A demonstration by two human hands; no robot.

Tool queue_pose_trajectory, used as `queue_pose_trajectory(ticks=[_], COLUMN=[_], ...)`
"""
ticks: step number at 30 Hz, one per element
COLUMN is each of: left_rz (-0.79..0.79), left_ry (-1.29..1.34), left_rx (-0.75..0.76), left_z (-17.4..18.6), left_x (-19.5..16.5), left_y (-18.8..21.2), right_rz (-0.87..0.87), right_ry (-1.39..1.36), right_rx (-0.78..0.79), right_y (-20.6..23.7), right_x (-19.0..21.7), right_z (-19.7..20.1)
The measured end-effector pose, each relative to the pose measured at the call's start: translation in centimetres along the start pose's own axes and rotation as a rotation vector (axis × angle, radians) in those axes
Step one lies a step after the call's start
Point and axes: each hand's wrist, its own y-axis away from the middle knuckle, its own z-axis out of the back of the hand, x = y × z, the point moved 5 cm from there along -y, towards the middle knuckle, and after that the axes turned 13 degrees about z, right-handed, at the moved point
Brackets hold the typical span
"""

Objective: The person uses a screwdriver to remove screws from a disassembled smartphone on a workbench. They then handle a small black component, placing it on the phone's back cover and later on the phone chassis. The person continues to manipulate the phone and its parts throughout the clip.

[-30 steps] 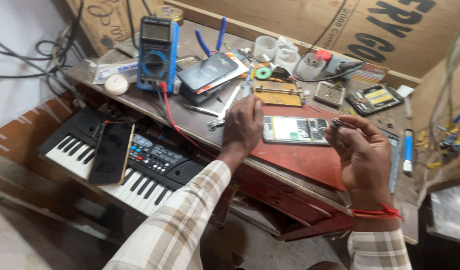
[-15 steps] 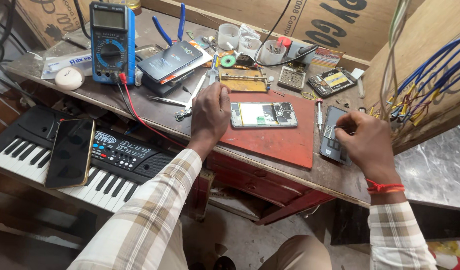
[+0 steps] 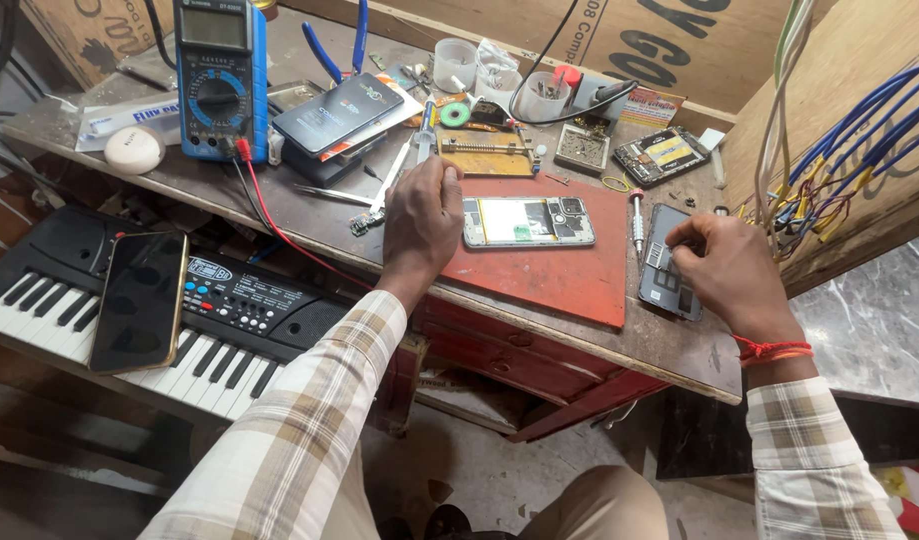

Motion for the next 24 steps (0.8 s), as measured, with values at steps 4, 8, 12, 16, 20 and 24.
queue_pose_trajectory(ticks=[4, 8, 12, 16, 20, 24], left_rz=[0.010, 0.007, 0.020, 0.025, 0.022, 0.033], left_ry=[0.004, -0.002, 0.007, 0.012, 0.013, 0.011], left_rx=[0.013, 0.001, 0.003, 0.003, -0.004, 0.001], left_z=[0.0, -0.1, -0.1, -0.1, -0.1, -0.3], left_x=[0.1, 0.1, 0.1, 0.0, 0.1, 0.2], left_y=[0.0, 0.0, 0.0, 0.0, 0.0, 0.1], right_rz=[0.012, -0.012, -0.026, 0.027, -0.070, -0.023], right_ry=[0.024, 0.055, 0.061, 0.109, 0.012, 0.076], right_rx=[-0.013, 0.022, 0.033, 0.011, 0.036, 0.017], right_y=[-0.2, -0.3, -0.5, -0.6, -0.5, -0.4], right_x=[0.5, 0.7, 0.6, 0.3, -0.4, 0.4], right_z=[-0.1, -0.4, -0.6, -0.5, -1.0, -0.7])
